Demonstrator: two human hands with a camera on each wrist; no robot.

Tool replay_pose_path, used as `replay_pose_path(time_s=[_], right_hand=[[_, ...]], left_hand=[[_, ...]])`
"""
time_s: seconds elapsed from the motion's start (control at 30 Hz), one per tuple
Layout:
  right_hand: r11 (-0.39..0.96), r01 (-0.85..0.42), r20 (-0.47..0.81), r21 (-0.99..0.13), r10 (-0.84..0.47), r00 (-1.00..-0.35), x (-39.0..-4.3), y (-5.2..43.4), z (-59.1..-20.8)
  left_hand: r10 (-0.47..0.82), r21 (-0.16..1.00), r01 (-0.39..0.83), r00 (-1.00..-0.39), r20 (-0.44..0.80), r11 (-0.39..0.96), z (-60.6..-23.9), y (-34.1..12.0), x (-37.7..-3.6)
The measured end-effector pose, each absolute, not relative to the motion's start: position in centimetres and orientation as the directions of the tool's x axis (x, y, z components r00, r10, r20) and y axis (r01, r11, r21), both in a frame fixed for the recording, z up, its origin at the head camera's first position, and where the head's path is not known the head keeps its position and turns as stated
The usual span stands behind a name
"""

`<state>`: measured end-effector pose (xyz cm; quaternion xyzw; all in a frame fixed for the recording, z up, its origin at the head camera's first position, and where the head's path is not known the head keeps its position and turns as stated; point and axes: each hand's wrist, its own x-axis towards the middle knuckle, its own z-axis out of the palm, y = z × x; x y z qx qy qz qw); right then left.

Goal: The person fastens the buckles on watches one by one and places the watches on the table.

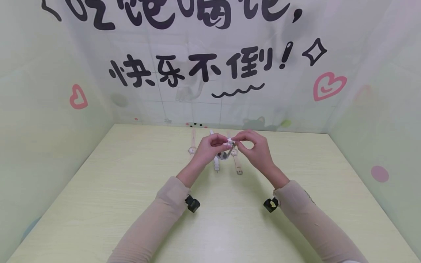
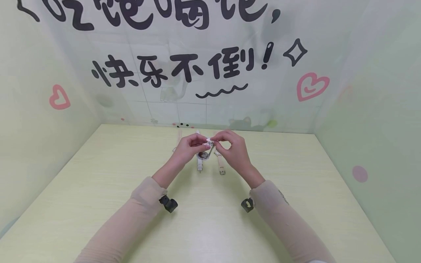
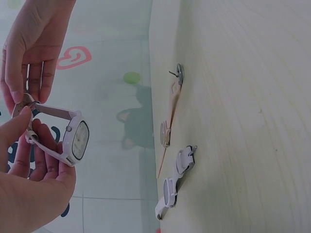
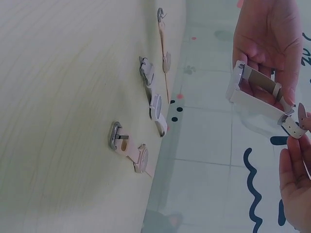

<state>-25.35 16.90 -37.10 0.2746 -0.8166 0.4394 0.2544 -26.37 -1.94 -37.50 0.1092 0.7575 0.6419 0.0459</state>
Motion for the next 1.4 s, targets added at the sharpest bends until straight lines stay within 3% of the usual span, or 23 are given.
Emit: replay_pose_path(time_s=[1.4], right_hand=[[0.517, -0.670, 0.646, -0.533, -0.264, -0.717, -25.29, 17.38, -37.35]], left_hand=[[0.229, 0.985, 0.111, -0.970, 0.078, 0.135, -37.81, -2.05, -26.18]])
